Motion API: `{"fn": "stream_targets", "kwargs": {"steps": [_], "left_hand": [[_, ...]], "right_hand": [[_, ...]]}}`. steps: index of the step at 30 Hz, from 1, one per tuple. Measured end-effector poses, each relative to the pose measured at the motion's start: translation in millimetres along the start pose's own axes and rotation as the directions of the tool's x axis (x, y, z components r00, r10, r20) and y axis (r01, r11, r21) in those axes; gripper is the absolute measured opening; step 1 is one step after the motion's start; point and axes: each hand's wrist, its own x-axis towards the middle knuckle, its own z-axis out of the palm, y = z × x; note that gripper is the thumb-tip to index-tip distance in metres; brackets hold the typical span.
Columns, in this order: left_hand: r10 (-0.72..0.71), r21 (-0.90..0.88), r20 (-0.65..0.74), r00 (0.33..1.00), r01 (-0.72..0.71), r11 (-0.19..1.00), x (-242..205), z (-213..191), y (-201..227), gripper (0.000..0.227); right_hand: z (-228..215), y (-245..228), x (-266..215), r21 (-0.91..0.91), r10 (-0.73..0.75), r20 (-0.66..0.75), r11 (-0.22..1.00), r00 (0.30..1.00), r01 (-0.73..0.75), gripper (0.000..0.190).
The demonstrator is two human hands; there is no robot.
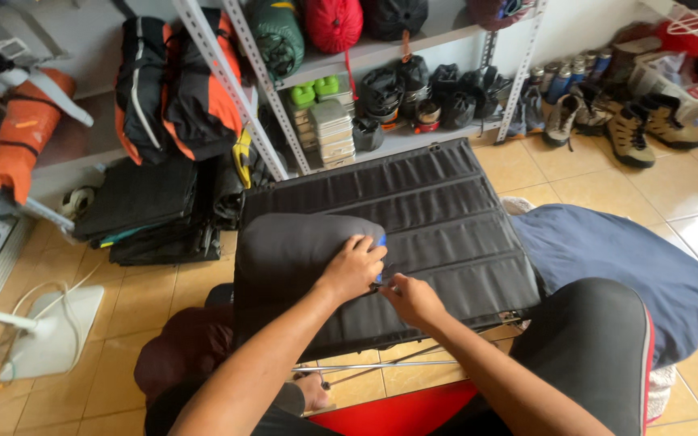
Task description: The person stuffs a blue sleeping bag into a black compression sack by hand, working on a black folding surface in a room filled with outdoor gear.
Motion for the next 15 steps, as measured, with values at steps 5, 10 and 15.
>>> {"fn": "stream_targets", "kwargs": {"steps": [5,10,15], "left_hand": [[0.041,-0.026,-0.085,0.996,-0.043,0.999,-2,-52,15,0.038],[-0.029,0.023,0.043,0.999,0.028,0.999,-5,-110,40,0.046],[0.024,0.072,0.255,0.967,-0.044,0.996,1,-139,51,0.039]], "right_hand": [[-65,-12,-23,0.078,-0.163,0.063,0.984,0.985,0.158,0.030],[-60,-7,-30,0.152,-0.207,0.186,0.972,0.961,0.180,0.032],[-51,-26,-40,0.374,-0.218,0.305,0.923,0.927,0.094,0.020]]}}
